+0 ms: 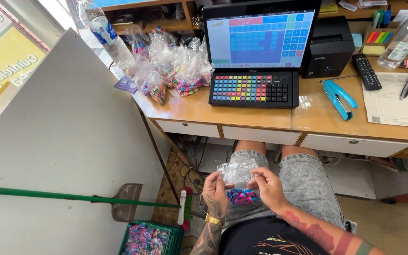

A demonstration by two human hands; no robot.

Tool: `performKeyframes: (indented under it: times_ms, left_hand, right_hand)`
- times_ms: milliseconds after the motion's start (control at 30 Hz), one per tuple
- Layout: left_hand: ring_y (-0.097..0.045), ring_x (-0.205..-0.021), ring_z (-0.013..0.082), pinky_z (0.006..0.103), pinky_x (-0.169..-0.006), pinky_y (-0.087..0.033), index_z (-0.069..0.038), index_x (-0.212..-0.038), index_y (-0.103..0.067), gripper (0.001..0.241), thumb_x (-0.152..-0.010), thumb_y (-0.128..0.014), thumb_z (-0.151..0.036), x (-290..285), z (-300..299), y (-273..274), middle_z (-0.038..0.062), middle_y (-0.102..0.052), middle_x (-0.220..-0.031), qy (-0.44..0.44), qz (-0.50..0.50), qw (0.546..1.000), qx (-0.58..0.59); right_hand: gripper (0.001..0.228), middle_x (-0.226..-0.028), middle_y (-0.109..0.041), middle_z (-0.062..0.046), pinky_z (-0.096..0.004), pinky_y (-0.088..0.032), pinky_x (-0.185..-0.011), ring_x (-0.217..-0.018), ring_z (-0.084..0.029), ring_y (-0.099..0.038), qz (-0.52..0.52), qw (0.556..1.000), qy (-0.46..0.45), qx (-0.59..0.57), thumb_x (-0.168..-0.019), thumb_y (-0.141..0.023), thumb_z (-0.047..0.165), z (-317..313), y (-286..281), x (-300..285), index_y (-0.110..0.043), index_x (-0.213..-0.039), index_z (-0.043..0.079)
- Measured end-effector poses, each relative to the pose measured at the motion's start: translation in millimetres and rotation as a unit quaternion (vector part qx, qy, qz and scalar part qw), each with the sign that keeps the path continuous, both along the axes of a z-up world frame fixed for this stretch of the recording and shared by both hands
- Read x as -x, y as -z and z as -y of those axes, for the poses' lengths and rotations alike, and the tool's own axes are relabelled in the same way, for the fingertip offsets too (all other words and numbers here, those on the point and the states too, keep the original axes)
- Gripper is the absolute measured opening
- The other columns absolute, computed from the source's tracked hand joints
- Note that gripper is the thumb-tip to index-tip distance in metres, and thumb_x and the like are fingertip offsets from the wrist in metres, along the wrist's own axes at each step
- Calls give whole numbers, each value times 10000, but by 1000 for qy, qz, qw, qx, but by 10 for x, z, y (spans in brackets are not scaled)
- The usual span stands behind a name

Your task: Packaging small portions of candies into plastic bags and sealing them with a stapler at a checkout counter.

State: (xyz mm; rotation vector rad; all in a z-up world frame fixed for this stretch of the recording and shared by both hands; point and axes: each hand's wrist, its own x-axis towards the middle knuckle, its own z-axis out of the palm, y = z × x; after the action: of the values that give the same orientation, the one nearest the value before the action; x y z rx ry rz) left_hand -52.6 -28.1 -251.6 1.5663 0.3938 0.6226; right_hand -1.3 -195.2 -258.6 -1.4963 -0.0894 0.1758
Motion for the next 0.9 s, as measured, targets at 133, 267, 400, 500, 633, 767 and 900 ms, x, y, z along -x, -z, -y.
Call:
performKeyframes:
  times_ms: [133, 267, 400, 500, 633, 767, 900]
  left_hand:
    - [-792, -640, 251, 353, -623, -674, -64, -1192, -638, 227, -1021, -587, -204, 16, -159, 80, 109, -804, -844, 101, 74, 992, 14]
    - [-778, -786, 226, 316, -699, -630, -110, -1014, -795, 158, -859, -787, -82, 60, -289, -14, 77, -803, -865, 151, 21, 972, -177]
    - [-770, -758, 177, 297, -696, -629, -139, -1087, -825, 324, -782, -889, -48, 84, -266, -21, 54, -782, -822, 150, 40, 981, -118]
    - [-778, -777, 201, 310, -714, -628, -151, -1117, -812, 375, -765, -897, -56, 163, -272, -199, 48, -793, -827, 140, 17, 976, -165]
    - [-777, -813, 217, 323, -739, -629, -160, -1136, -812, 411, -744, -908, -82, 202, -341, -214, 26, -802, -835, 121, 31, 961, -246]
    - [-760, -812, 239, 346, -735, -631, -161, -1084, -798, 304, -792, -882, -153, 218, -364, -140, 29, -760, -842, 110, 36, 920, -375]
    - [-731, -915, 202, 322, -814, -619, -227, -915, -793, 133, -808, -870, -244, 236, -373, -145, -37, -688, -913, 63, 23, 904, -423]
  right_hand:
    - [301, -928, -794, -162, -363, -689, -742, -764, -263, -808, -1, 999, -44, -15, -1013, -513, 117, 121, -27, -35, -744, -1172, 9]
    - [333, -960, -799, -146, -372, -626, -827, -882, -236, -774, 70, 993, -64, 67, -961, -610, 131, 209, -37, -22, -758, -1251, 59]
    - [441, -910, -786, -138, -346, -614, -787, -838, -180, -745, 139, 987, -42, 73, -873, -709, -38, 235, -69, 21, -759, -1293, 86]
    - [428, -930, -795, -110, -340, -614, -796, -875, -194, -760, 191, 976, -5, 107, -840, -766, -29, 242, -206, 63, -785, -1243, 113]
    - [413, -946, -803, -27, -318, -602, -816, -897, -155, -763, 223, 961, 16, 162, -823, -814, 17, 243, -207, 84, -805, -1203, 181]
    - [234, -928, -789, -16, -321, -606, -817, -889, -210, -768, 327, 914, 39, 236, -866, -799, 90, 308, -189, 85, -835, -1084, 167]
    - [111, -990, -729, 29, -305, -594, -884, -960, -171, -734, 390, 878, 50, 273, -901, -767, 119, 374, -94, 66, -831, -983, 158]
